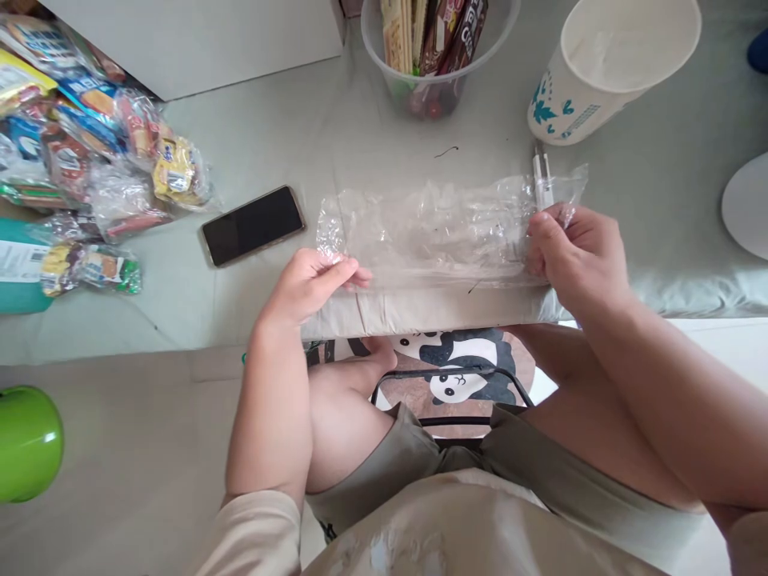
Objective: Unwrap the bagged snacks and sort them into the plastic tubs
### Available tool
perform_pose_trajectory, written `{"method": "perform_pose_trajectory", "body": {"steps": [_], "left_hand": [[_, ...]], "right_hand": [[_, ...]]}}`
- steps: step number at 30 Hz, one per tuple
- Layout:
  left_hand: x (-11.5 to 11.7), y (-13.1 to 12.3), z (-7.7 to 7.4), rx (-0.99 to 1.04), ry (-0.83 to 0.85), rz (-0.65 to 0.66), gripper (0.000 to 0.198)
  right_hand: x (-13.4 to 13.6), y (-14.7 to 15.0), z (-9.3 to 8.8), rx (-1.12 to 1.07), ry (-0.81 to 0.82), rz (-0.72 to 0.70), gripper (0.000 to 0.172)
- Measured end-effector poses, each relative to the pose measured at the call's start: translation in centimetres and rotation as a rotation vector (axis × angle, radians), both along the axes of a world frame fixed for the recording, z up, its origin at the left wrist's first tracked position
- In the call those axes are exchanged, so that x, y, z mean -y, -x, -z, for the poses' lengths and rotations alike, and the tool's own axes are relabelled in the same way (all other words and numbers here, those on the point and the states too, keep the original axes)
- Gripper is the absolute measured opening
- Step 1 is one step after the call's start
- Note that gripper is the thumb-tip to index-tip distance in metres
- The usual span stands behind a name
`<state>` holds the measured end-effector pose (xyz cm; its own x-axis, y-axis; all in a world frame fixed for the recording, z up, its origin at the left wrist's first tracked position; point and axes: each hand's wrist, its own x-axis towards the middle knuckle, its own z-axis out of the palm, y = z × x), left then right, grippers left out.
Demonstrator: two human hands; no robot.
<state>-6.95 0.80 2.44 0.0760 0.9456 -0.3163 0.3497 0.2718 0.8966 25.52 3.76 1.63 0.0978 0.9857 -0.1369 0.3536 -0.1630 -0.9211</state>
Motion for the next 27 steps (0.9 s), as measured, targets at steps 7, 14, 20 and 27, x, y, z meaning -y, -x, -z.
{"method": "perform_pose_trajectory", "body": {"steps": [7, 14, 20, 27], "left_hand": [[-0.5, 0.7, 0.2, 0.083, 0.064, -0.058, 0.025], [-2.2, -1.7, 1.3, 0.117, -0.081, -0.339, 0.031], [-3.0, -2.3, 1.0, 0.052, -0.174, -0.316, 0.020], [-3.6, -2.9, 1.7, -0.025, -0.215, -0.286, 0.021]], "right_hand": [[0.0, 0.3, -1.0, 0.149, 0.072, 0.008, 0.029], [0.6, -0.1, -0.7, 0.158, 0.092, 0.064, 0.041], [0.5, -0.8, -0.6, -0.131, 0.027, 0.155, 0.016], [0.1, -0.9, -1.1, 0.160, 0.039, 0.145, 0.033]]}}
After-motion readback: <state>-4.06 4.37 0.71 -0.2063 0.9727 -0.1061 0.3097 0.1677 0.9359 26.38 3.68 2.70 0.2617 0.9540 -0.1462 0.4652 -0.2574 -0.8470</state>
